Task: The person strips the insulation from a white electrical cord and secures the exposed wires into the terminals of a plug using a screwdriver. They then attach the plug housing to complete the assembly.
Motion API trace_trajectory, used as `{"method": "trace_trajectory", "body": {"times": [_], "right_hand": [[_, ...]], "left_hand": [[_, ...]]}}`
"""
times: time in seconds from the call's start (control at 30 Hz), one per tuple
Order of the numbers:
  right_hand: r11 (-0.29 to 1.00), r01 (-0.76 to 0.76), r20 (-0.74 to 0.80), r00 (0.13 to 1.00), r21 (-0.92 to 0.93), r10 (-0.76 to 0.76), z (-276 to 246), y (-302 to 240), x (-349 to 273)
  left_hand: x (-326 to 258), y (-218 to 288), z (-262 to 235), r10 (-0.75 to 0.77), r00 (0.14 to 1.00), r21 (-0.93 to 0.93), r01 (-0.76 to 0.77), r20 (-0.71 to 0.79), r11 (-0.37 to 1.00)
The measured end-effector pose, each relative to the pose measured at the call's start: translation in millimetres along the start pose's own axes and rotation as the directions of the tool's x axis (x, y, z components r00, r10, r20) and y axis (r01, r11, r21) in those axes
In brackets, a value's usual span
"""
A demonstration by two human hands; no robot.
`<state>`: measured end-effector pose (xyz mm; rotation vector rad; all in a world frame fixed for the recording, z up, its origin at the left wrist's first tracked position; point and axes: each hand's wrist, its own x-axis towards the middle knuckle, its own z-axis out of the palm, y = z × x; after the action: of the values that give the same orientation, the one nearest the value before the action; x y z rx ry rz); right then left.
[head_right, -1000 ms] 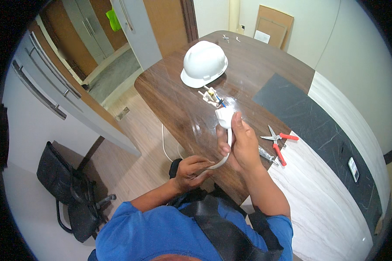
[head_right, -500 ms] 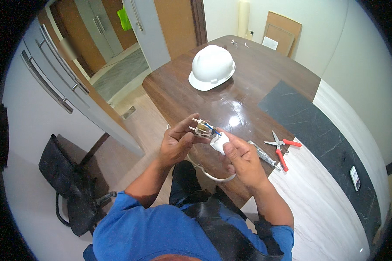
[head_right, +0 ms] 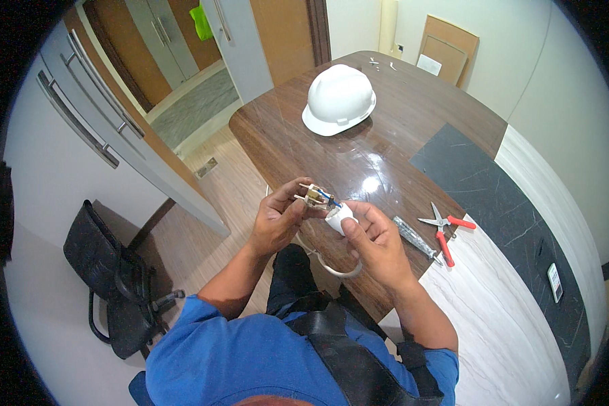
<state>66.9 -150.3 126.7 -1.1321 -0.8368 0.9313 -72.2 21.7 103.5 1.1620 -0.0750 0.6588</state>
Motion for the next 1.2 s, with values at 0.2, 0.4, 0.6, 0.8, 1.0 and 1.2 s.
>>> {"method": "trace_trajectory", "body": {"times": [0.2, 0.4, 0.6, 0.8, 1.0, 1.2], "right_hand": [[0.998, -0.002, -0.004, 1.0, -0.059, 0.002, 1.4, 6.0, 2.6], [0.999, -0.021, 0.01, 1.0, 0.044, 0.02, 10.6, 14.0, 5.9], [0.986, -0.076, -0.035, 0.996, 0.145, 0.082, 7.9, 22.7, 3.9], [0.981, 0.035, -0.016, 0.999, 0.192, -0.032, 19.1, 21.3, 3.4], [0.995, -0.06, -0.007, 0.998, 0.082, 0.061, 13.7, 20.5, 0.4], [0.988, -0.002, -0.038, 0.999, 0.153, 0.008, 21.9, 23.9, 2.2]], "left_hand": [[-1.8, 0.1, -3.0, -0.003, 0.999, 0.0, 0.003, -0.039, 1.0], [-4.5, 3.5, -5.5, -0.022, 1.0, 0.009, 0.022, -0.021, 1.0], [-3.4, 3.0, -9.6, -0.044, 0.999, -0.059, 0.044, 0.006, 0.997], [-2.9, -8.3, -18.2, -0.028, 1.0, -0.134, 0.026, -0.012, 0.991], [-3.6, -6.8, -18.9, 0.01, 1.0, -0.1, -0.012, -0.019, 0.995], [-4.6, -5.5, -17.2, 0.016, 1.0, -0.059, -0.016, 0.0, 0.998]]}}
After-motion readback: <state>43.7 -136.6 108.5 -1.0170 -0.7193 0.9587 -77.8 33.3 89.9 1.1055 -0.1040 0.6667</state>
